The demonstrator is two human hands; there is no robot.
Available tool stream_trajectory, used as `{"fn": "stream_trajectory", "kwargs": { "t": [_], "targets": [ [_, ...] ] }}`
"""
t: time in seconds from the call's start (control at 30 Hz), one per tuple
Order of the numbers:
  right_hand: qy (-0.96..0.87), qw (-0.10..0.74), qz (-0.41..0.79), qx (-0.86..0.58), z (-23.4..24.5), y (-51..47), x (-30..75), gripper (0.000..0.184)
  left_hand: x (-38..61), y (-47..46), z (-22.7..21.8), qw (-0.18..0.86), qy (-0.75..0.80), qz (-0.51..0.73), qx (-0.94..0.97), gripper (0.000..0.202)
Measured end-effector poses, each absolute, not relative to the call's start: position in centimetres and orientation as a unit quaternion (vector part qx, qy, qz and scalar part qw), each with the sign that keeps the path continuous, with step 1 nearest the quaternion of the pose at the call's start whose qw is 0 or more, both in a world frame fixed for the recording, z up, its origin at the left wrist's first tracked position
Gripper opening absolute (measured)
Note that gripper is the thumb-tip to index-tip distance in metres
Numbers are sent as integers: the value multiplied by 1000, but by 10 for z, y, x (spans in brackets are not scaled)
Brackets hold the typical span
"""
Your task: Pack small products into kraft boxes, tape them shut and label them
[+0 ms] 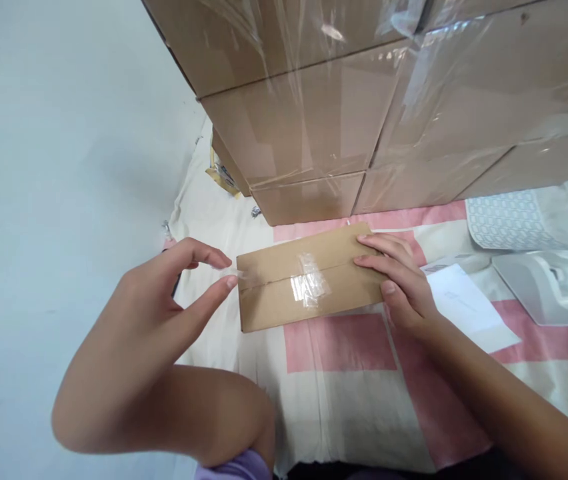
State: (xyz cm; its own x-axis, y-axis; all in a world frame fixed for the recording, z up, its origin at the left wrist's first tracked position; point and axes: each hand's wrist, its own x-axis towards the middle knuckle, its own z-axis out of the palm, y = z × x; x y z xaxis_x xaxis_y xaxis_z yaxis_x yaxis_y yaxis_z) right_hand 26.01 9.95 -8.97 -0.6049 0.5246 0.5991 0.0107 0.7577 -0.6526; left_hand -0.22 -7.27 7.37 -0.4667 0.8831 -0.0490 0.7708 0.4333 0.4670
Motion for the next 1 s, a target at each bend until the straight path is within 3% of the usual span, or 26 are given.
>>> {"fn": "stream_trajectory", "kwargs": {
  "t": [1.0],
  "targets": [
    [-833, 433, 296, -174, -93, 99, 259, 38, -18, -60, 58, 276, 753, 157, 576, 5]
  ]
}}
